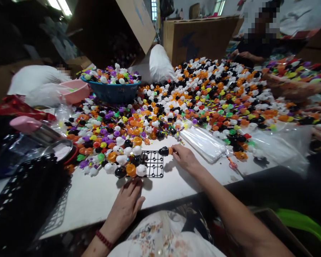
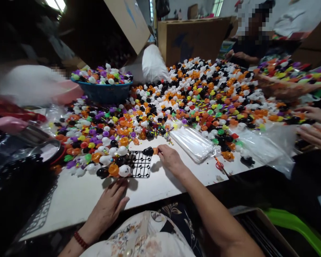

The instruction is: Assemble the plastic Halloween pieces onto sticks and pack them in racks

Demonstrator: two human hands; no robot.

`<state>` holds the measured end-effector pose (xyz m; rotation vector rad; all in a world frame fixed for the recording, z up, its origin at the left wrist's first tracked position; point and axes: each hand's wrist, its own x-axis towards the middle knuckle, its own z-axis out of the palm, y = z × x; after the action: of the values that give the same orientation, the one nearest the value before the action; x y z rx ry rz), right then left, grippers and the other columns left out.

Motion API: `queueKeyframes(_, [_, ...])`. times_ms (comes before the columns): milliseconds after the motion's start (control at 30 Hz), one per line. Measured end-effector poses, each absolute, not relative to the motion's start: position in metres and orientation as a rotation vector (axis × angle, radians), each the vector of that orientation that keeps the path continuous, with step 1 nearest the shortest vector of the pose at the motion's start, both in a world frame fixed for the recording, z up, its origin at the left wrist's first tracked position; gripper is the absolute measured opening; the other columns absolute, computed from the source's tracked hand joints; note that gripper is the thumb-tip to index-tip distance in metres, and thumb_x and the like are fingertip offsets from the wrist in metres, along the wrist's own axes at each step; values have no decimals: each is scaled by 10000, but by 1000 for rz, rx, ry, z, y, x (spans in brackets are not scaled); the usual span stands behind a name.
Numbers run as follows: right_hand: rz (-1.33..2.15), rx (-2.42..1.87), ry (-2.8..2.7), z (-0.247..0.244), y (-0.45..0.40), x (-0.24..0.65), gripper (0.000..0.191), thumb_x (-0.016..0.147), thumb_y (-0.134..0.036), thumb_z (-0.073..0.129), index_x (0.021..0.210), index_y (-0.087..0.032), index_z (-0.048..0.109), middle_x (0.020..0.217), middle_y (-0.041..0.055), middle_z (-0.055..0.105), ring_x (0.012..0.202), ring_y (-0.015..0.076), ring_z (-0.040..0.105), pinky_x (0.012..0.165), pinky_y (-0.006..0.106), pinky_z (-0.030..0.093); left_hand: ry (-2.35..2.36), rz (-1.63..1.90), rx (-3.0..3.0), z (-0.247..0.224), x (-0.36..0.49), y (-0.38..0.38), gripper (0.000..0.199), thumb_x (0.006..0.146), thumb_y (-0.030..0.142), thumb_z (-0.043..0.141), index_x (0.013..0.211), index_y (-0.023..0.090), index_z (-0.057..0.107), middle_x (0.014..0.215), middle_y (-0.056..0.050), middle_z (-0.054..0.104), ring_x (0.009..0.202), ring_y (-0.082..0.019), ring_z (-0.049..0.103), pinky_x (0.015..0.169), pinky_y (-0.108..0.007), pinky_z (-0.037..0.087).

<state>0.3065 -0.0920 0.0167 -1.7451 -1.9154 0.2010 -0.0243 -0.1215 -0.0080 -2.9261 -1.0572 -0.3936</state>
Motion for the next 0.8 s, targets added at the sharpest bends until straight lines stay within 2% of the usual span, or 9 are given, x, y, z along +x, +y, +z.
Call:
queueKeyframes(133, [391,-1617,-1754,11,-105,274,167,881,-144,478,975,-197,606,900,30,665,777,165,594,737,271,447,-943,-643,-3013,20,-27,-130,418,940,194,544,1355,173,509,1342,-131,600,1258,-244,555,1018,-385,517])
queueKeyframes(233, [502,-1621,-1705,8,-110,260,153,870,-165,498,972,-200,607,865,25,669,735,160,589,707,268,431,-843,-867,-3011,47,-25,-133,422,898,83,565,1308,181,545,1242,-128,649,1188,-232,588,983,-384,523])
queueKeyframes(333, [585,-1672,-1698,9,-110,251,138,862,-172,518,967,-203,602,841,26,668,715,162,584,679,263,413,-853,-995,-2917,68,-19,-129,488,863,51,603,1323,199,536,1203,-126,659,1157,-240,596,960,-404,518])
queueKeyframes(467, [652,-1732,-1662,13,-102,240,97,853,-217,571,946,-203,593,793,21,659,691,167,570,652,266,394,-876,-971,-2840,85,-5,-111,570,862,112,634,1397,224,472,1268,-129,632,1217,-260,563,1015,-446,480])
queueKeyframes(567, [818,-1677,-1530,12,-92,230,171,823,-258,633,979,-198,598,797,10,678,710,167,587,659,265,411,-827,-846,-2871,88,8,-95,538,891,172,612,1406,233,466,1306,-116,623,1264,-270,530,1078,-488,423])
queueKeyframes(667, [962,-1552,-1428,8,-81,219,153,804,-267,648,934,-189,626,825,8,690,750,163,596,684,266,435,-777,-749,-2889,84,15,-82,432,907,160,578,1331,229,537,1255,-86,662,1221,-256,553,1113,-512,373])
queueKeyframes(800, [1044,-1480,-1412,2,-71,207,140,761,-237,676,883,-171,657,805,10,684,747,161,582,672,260,429,-785,-786,-2906,77,14,-74,393,904,138,559,1289,214,566,1199,-84,681,1126,-233,583,1093,-500,389])
